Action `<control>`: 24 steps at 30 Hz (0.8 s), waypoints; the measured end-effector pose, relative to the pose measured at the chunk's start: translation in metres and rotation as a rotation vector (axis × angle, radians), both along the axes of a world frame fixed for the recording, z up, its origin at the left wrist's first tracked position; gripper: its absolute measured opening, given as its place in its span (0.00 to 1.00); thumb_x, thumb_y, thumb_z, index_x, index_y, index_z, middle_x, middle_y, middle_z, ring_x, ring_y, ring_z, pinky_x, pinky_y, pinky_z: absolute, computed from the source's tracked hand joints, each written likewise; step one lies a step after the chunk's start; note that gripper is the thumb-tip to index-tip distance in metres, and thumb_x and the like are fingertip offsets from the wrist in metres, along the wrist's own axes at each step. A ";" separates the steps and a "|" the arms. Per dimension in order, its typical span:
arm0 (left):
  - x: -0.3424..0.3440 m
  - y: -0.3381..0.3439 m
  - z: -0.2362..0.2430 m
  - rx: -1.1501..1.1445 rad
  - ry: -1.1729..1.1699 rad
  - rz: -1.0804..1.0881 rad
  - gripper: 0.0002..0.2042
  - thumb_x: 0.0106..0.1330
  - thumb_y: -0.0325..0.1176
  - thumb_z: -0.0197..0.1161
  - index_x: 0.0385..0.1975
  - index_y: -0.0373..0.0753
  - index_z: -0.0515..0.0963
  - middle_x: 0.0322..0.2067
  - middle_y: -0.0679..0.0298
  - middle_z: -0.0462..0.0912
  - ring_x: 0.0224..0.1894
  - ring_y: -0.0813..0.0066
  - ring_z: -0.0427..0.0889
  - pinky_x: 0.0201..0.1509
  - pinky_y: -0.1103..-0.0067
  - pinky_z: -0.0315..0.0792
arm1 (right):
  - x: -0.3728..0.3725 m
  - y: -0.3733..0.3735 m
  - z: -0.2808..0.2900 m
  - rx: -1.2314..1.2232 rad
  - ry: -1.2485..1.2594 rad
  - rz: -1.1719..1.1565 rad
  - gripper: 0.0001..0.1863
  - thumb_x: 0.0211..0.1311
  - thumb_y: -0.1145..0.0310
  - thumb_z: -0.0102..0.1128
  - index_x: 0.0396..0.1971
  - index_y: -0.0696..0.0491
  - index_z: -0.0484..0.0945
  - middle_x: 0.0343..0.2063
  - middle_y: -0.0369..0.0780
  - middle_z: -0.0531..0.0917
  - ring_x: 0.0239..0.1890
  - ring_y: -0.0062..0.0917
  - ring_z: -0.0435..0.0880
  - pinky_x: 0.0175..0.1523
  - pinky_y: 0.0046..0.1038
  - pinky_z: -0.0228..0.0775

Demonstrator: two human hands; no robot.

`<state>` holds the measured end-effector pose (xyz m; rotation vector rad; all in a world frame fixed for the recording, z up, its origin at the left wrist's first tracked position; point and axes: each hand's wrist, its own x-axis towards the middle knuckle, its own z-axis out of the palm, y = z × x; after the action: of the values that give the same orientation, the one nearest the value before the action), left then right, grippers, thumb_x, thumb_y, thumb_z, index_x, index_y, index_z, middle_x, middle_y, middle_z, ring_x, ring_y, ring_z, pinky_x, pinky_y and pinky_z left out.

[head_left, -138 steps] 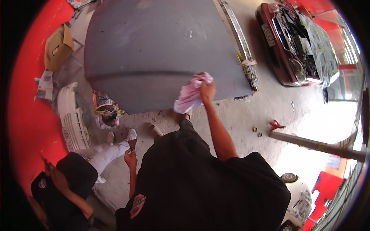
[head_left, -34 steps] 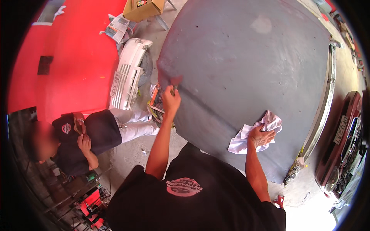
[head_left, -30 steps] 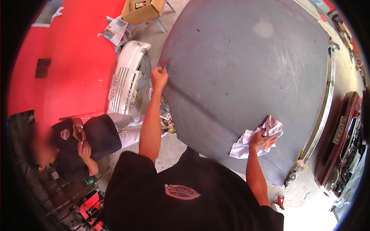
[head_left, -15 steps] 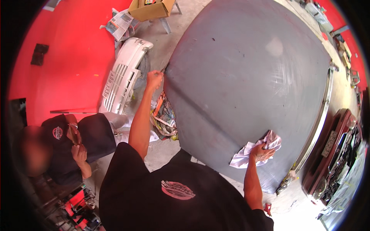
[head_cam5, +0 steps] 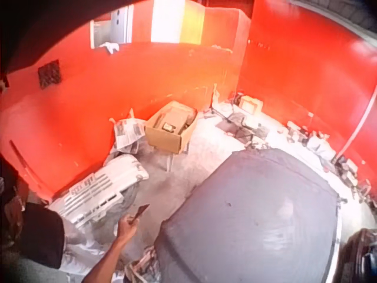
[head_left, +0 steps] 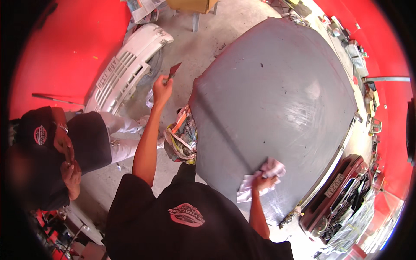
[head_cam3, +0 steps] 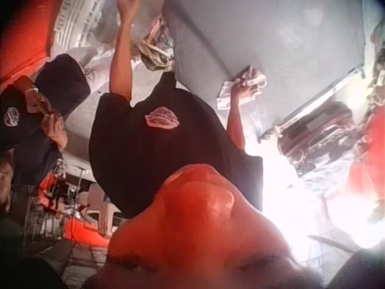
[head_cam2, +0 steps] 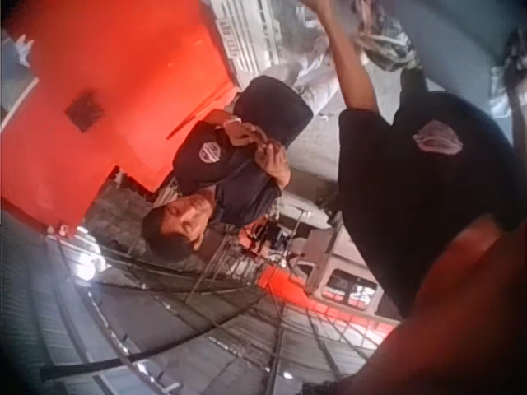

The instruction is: The recorder is cleaning and prepping a car hood using a rag and a putty knife.

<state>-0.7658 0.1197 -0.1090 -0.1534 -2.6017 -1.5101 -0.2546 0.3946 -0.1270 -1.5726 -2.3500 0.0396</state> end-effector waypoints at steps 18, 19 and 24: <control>0.209 -0.128 0.032 0.318 -0.537 0.211 0.12 0.67 0.27 0.60 0.49 0.34 0.75 0.31 0.69 0.78 0.32 0.88 0.73 0.34 0.88 0.67 | -0.453 -0.099 -0.002 -0.157 -0.409 1.771 0.19 0.34 0.57 0.70 0.31 0.48 0.81 0.36 0.33 0.83 0.52 0.34 0.72 0.67 0.40 0.55; 0.213 -0.133 0.032 0.319 -0.528 0.228 0.12 0.68 0.27 0.61 0.49 0.35 0.75 0.30 0.70 0.77 0.32 0.89 0.72 0.33 0.88 0.66 | -0.469 -0.092 -0.002 -0.097 -0.417 1.793 0.19 0.35 0.57 0.70 0.30 0.49 0.82 0.36 0.34 0.83 0.51 0.34 0.73 0.69 0.40 0.55; 0.223 -0.159 0.024 0.250 -0.547 0.261 0.12 0.68 0.28 0.61 0.50 0.36 0.75 0.27 0.73 0.74 0.28 0.90 0.70 0.30 0.88 0.65 | -0.555 -0.009 0.014 -0.113 -0.380 1.222 0.19 0.40 0.58 0.69 0.35 0.50 0.83 0.37 0.40 0.85 0.52 0.36 0.73 0.64 0.42 0.60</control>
<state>-0.5427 -0.0397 -0.0854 0.6876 -2.6140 -1.9645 -0.8093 0.3857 -0.1132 0.0569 -3.2520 0.1505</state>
